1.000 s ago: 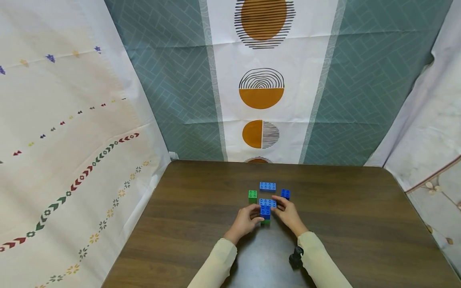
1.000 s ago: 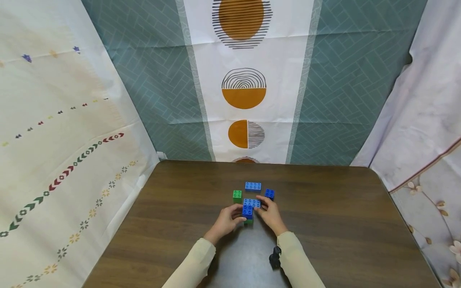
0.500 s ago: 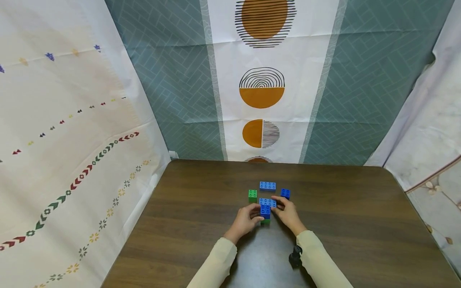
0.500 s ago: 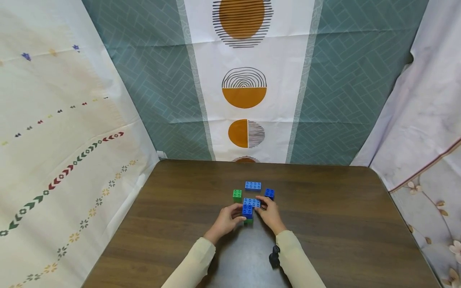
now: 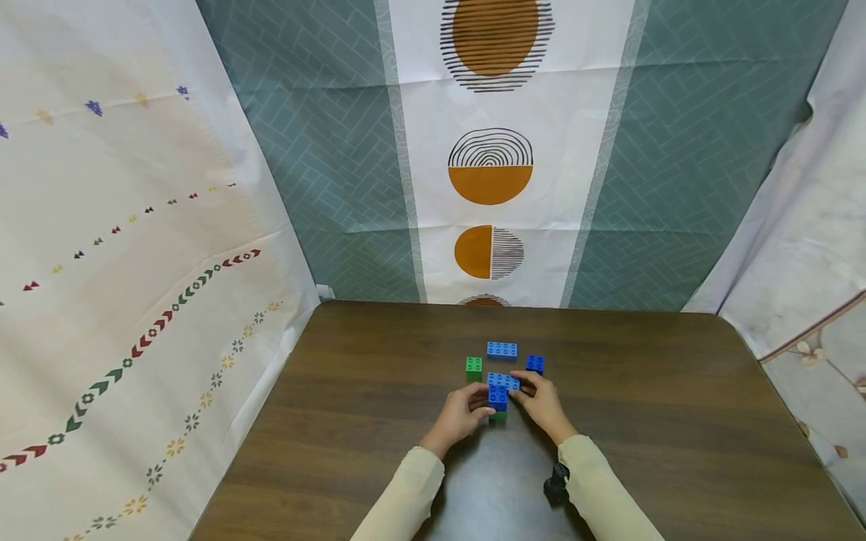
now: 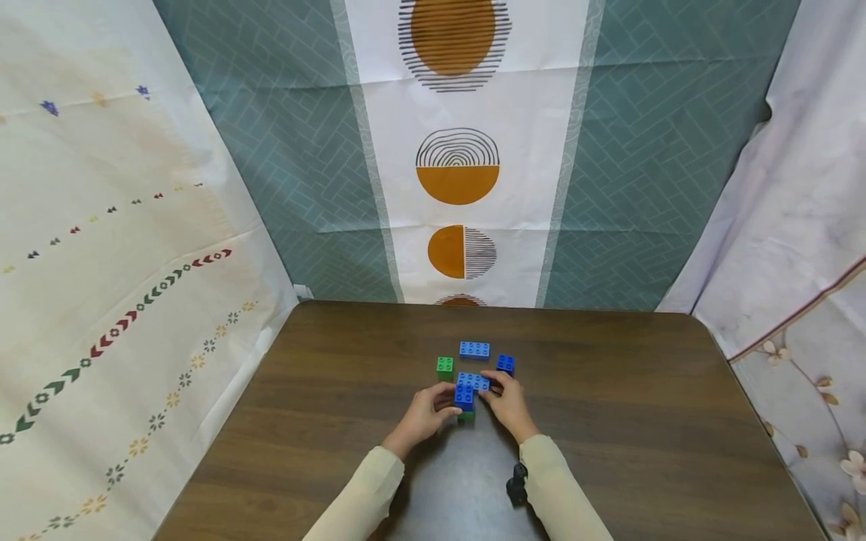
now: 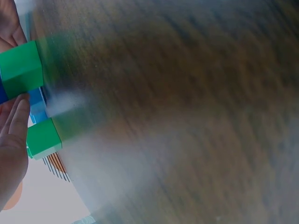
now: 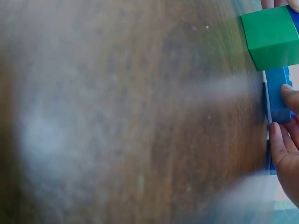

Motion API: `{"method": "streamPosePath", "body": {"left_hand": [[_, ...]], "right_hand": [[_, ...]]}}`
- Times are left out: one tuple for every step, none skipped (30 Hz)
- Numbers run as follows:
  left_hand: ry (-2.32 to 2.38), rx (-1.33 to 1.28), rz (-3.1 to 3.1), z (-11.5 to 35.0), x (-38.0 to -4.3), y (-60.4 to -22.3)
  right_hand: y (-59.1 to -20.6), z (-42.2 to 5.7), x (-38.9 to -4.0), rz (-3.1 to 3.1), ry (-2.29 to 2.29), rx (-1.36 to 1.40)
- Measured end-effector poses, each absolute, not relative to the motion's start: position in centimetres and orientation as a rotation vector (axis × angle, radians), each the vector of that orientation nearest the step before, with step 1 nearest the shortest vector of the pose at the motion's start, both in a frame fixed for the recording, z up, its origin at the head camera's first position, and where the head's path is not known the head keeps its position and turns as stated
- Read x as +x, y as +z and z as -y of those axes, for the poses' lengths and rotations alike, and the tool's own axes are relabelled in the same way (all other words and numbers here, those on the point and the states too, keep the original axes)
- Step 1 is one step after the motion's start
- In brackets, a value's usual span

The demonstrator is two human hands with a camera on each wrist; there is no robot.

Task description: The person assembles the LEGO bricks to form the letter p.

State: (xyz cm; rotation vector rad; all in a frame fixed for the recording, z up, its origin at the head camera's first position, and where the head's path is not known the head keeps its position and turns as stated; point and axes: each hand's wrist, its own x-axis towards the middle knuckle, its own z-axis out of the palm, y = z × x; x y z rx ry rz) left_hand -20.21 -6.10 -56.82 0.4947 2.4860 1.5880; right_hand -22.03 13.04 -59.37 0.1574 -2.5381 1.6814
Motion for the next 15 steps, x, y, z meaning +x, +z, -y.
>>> {"method": "streamPosePath", "body": {"left_hand": [[1.591,0.494,-2.484,6.1,-20.2,-56.9],[1.594,0.495,-2.481,6.1,-20.2,-56.9],[1.596,0.495,-2.479,6.1,-20.1,-56.9],[1.6,0.493,-2.474,6.1,-20.1,-56.9],[1.605,0.493,-2.469,6.1,-20.1,-57.0],[1.605,0.492,-2.468,6.1,-20.1,-57.0],[1.605,0.491,-2.466,6.1,-20.1,-56.9],[1.603,0.495,-2.469,6.1,-20.1,-57.0],[1.602,0.491,-2.468,6.1,-20.1,-57.0],[1.602,0.491,-2.47,6.1,-20.1,-57.0],[1.599,0.491,-2.473,6.1,-20.1,-56.9],[1.596,0.493,-2.476,6.1,-20.1,-56.9],[1.598,0.493,-2.476,6.1,-20.1,-56.9],[1.598,0.489,-2.476,6.1,-20.1,-56.9],[1.601,0.484,-2.473,6.1,-20.1,-56.9]], "right_hand": [[-59.4,-13.1,-22.0,2.536,1.681,0.158],[-59.4,-13.1,-21.9,2.533,1.681,0.16],[-59.4,-13.2,-21.8,2.531,1.681,0.162],[-59.3,-13.2,-21.8,2.526,1.68,0.166],[-59.3,-13.3,-21.7,2.525,1.677,0.167],[-59.3,-13.3,-21.7,2.522,1.678,0.168],[-59.3,-13.4,-21.7,2.521,1.674,0.172],[-59.2,-13.5,-21.6,2.519,1.672,0.175],[-59.1,-13.6,-21.6,2.516,1.669,0.18],[-59.1,-13.7,-21.5,2.511,1.669,0.186],[-59.0,-13.7,-21.5,2.511,1.664,0.193],[-58.9,-13.8,-21.5,2.504,1.665,0.202],[-58.8,-13.9,-21.5,2.496,1.668,0.208],[-58.8,-14.0,-21.5,2.491,1.674,0.209],[-58.7,-14.2,-21.4,2.492,1.677,0.211]]}}
